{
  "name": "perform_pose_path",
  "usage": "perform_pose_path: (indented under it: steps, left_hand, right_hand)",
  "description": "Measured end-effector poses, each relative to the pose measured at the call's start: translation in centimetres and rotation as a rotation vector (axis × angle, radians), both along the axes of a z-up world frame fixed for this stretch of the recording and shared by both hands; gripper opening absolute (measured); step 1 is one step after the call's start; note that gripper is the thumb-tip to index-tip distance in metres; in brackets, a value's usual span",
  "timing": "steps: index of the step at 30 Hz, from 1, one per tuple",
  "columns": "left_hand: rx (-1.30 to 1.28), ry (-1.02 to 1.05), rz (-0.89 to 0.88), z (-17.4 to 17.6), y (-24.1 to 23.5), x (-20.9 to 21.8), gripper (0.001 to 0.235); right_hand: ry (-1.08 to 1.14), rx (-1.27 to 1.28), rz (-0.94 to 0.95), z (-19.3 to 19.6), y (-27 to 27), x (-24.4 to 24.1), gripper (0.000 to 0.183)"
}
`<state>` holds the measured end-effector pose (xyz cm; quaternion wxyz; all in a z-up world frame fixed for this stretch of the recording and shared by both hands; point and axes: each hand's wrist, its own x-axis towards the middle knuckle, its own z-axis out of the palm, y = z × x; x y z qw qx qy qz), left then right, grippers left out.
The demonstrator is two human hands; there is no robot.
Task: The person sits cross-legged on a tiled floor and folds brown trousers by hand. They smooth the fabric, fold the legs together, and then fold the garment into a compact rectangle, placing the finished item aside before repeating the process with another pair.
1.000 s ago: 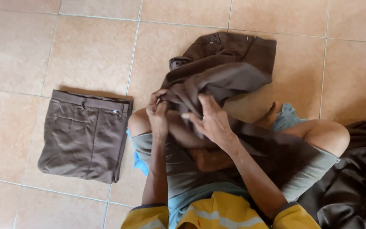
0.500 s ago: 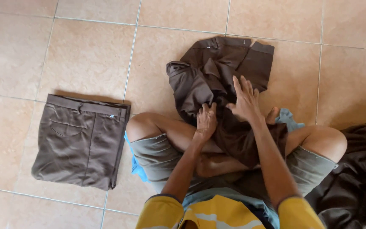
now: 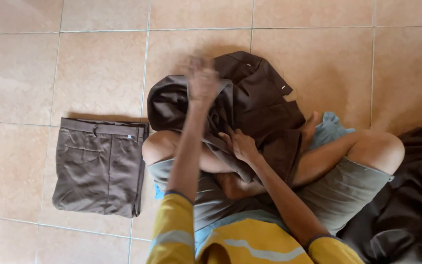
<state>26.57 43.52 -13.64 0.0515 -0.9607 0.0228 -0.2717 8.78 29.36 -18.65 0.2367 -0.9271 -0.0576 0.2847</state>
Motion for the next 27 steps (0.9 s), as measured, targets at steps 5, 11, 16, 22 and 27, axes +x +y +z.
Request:
perform_pose_path:
  steps: [5, 11, 16, 22, 27]
  left_hand:
    - [-0.271, 0.383, -0.073, -13.9, -11.0, -7.1, 0.075]
    - [-0.155, 0.507, -0.227, -14.3, -9.1, -12.4, 0.068]
    - [-0.159, 0.540, -0.246, -14.2, -8.7, -13.5, 0.062]
    - [-0.677, 0.708, -0.316, -8.1, -7.3, -12.7, 0.082]
    - [-1.081, 0.691, -0.534, 0.7, -6.8, -14.4, 0.095]
  right_hand:
    - [-0.142, 0.410, -0.084, -7.4, -5.4, -1.6, 0.037]
    - [-0.523, 0.110, -0.464, 0.1, -15.5, 6.2, 0.044]
    - [-0.409, 0.121, -0.358, -2.4, -15.6, 12.6, 0.071]
    - [-0.178, 0.529, -0.263, 10.7, -15.5, 7.0, 0.059]
    - [-0.160, 0.318, -0.222, 14.7, -14.6, 1.7, 0.061]
